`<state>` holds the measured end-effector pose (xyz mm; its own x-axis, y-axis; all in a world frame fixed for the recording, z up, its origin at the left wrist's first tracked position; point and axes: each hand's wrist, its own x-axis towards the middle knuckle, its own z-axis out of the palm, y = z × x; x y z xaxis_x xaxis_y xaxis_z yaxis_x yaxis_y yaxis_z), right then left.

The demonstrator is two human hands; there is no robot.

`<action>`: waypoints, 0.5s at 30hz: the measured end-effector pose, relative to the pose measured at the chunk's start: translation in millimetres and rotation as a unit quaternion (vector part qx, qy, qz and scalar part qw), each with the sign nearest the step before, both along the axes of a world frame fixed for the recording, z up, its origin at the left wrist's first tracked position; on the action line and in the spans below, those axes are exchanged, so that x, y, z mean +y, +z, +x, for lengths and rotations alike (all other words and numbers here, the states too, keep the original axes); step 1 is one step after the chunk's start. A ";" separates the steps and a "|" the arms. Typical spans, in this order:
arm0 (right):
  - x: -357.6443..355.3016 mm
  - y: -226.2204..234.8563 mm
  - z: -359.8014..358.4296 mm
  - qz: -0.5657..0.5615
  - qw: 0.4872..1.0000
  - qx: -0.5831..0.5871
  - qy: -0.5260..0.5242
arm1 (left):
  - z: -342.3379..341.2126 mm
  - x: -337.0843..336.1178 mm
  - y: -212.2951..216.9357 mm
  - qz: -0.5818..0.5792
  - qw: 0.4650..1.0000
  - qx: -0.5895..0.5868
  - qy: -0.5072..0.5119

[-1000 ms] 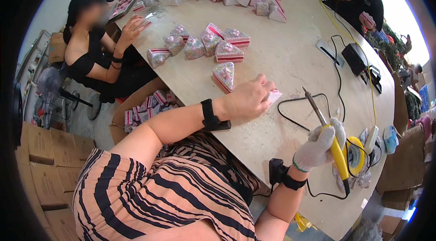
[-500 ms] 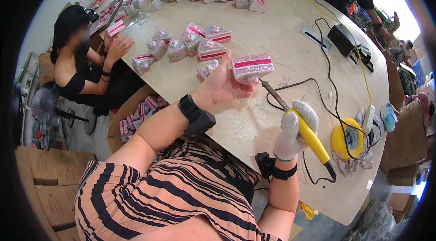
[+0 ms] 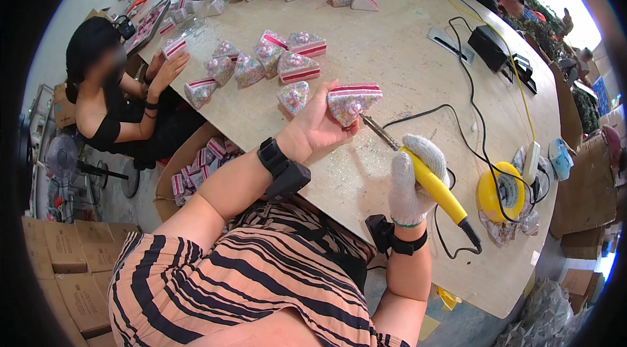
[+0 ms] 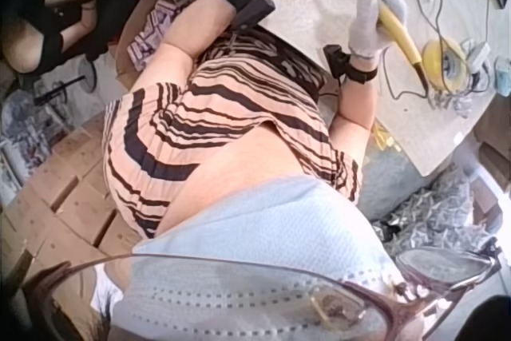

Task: The recorder uses a handheld heat sealer to seal plastic bags containing small triangular cake-shaped toys.

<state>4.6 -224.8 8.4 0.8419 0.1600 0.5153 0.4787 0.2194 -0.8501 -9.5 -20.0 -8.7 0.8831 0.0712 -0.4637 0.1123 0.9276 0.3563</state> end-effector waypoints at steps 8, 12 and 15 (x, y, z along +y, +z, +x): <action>1.3 -0.1 -0.3 -0.004 1.000 0.009 0.011 | -0.7 -0.9 -1.0 0.004 1.000 0.006 0.000; 2.1 0.9 -1.1 -0.006 1.000 0.012 0.012 | 0.0 -0.7 -1.0 0.005 1.000 0.004 -0.005; 2.4 0.3 -1.2 -0.004 1.000 0.011 0.013 | -0.3 -1.6 -0.4 0.008 1.000 0.009 -0.005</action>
<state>3.4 -222.4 8.7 0.8487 0.1863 0.4949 0.4538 0.2240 -0.8625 -9.8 -21.7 -9.0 0.8757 0.0709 -0.4776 0.1268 0.9207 0.3692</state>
